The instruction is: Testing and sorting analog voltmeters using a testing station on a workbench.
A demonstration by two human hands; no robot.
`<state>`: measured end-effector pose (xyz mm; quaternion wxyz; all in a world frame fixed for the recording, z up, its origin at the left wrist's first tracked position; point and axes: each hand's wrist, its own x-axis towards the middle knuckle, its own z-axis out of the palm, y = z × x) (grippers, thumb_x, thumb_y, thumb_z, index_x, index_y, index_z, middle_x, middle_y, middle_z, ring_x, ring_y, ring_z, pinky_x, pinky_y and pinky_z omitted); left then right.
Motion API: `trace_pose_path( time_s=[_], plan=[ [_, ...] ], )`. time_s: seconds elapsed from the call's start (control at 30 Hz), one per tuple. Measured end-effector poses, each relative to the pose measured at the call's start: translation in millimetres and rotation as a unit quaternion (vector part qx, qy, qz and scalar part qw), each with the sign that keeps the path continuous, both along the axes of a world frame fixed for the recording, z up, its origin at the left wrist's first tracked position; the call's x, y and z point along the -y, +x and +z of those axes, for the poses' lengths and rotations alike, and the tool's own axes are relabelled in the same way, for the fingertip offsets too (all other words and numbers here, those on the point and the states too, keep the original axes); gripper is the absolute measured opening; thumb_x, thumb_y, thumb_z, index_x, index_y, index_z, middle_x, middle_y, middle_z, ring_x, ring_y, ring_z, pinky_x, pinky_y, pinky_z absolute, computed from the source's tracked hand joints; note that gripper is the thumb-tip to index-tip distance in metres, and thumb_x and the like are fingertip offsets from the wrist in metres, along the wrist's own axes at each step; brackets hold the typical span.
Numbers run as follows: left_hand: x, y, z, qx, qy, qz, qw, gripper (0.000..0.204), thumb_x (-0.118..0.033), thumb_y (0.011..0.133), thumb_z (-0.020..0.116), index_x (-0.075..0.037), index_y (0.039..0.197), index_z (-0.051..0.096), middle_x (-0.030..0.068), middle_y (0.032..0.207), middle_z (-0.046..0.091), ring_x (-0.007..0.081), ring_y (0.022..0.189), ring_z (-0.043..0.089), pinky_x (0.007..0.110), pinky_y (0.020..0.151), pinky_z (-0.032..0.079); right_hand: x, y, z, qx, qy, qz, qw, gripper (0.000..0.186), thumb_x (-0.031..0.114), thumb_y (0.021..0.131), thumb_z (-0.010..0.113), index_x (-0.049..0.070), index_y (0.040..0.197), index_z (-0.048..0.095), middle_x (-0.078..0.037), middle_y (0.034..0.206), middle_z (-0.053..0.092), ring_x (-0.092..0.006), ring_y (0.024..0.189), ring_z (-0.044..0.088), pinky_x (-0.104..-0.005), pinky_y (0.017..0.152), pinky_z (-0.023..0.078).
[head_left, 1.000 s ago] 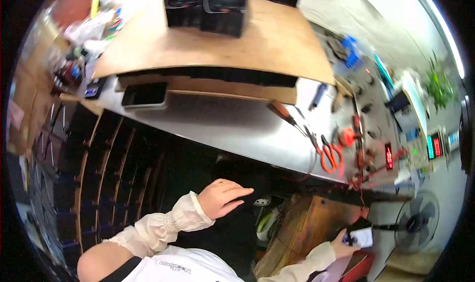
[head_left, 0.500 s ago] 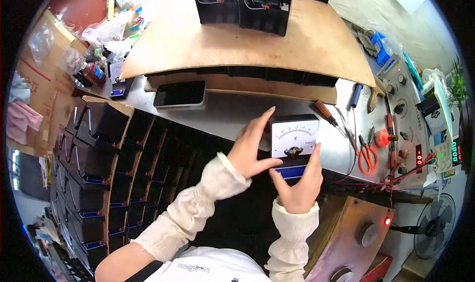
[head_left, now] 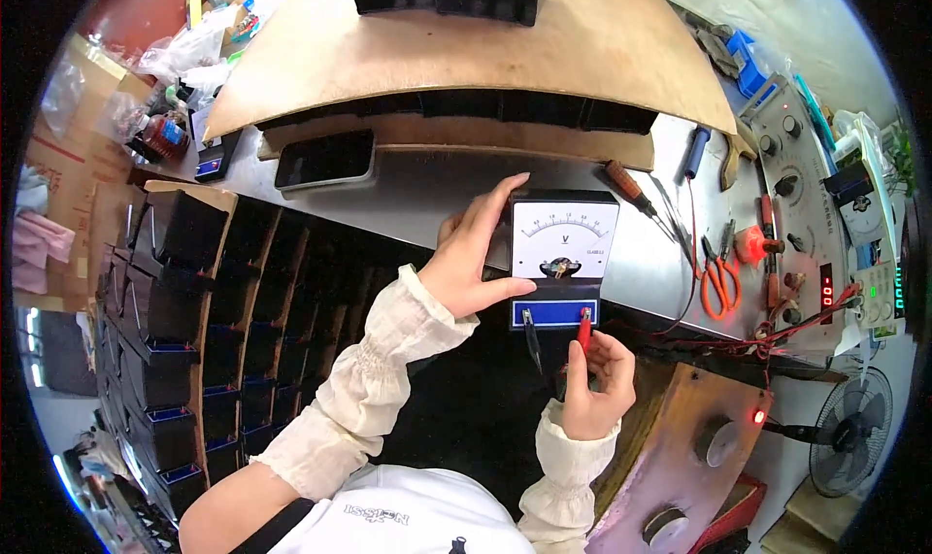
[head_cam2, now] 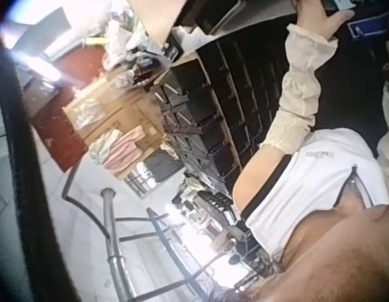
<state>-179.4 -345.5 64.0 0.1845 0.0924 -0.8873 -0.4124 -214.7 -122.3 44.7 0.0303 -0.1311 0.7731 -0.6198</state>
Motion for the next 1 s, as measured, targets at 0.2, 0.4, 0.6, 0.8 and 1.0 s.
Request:
trace_pose_path(
  time_s=[0.2, 0.4, 0.6, 0.8, 1.0],
  plan=[
    [0, 1, 2, 0.013, 0.029, -0.002, 0.999, 0.105, -0.025, 0.07, 0.082, -0.018, 0.153, 0.018, 0.019, 0.142, 0.042, 0.0362, 0.134, 0.041, 0.05, 0.112, 0.022, 5, 2, 4, 0.025, -0.01, 0.009, 1.0, 0.021, 0.002, 0.085, 0.072, -0.003, 0.104, 0.064, -0.012, 0.092, 0.07, -0.017, 0.079, 0.068, -0.0288, 0.074, 0.055],
    [0, -5, 0, -0.002, 0.063, -0.016, 0.998, 0.106, -0.025, 0.069, 0.083, -0.016, 0.153, 0.019, 0.0208, 0.142, 0.042, 0.0378, 0.134, 0.04, 0.046, 0.112, 0.025, 3, -2, 5, -0.01, -0.003, 0.014, 1.0, 0.021, 0.003, 0.084, 0.072, -0.002, 0.103, 0.065, -0.01, 0.089, 0.07, -0.0146, 0.075, 0.066, -0.0272, 0.068, 0.053],
    [-1, -10, 5, 0.016, 0.039, -0.02, 0.999, 0.108, -0.024, 0.068, 0.082, -0.015, 0.154, 0.016, 0.0226, 0.142, 0.042, 0.0402, 0.133, 0.04, 0.047, 0.111, 0.027, 4, -6, 16, -0.034, 0.034, -0.015, 0.999, 0.021, 0.008, 0.081, 0.077, 0.0, 0.097, 0.065, -0.006, 0.08, 0.066, -0.0104, 0.063, 0.058, -0.0245, 0.058, 0.048],
    [7, 7, 1, 0.018, -0.001, 0.01, 1.0, 0.095, -0.028, 0.066, 0.084, 0.006, 0.14, 0.034, 0.0257, 0.133, 0.046, 0.0414, 0.128, 0.044, 0.043, 0.108, 0.034, -9, -6, 1, -0.122, -0.001, 0.042, 0.992, 0.01, 0.006, 0.083, 0.074, 0.001, 0.087, 0.066, -0.009, 0.076, 0.065, -0.0125, 0.058, 0.057, -0.0269, 0.055, 0.048],
    [-39, 36, 5, -0.146, -0.057, 0.135, 0.978, 0.082, -0.029, 0.057, 0.083, 0.002, 0.124, 0.046, 0.0225, 0.115, 0.05, 0.0424, 0.111, 0.049, 0.047, 0.098, 0.04, -15, 21, -7, 0.005, -0.081, 0.17, 0.982, 0.028, 0.001, 0.085, 0.073, -0.003, 0.111, 0.061, -0.008, 0.093, 0.067, -0.0113, 0.075, 0.059, -0.0234, 0.067, 0.049]
  ],
)
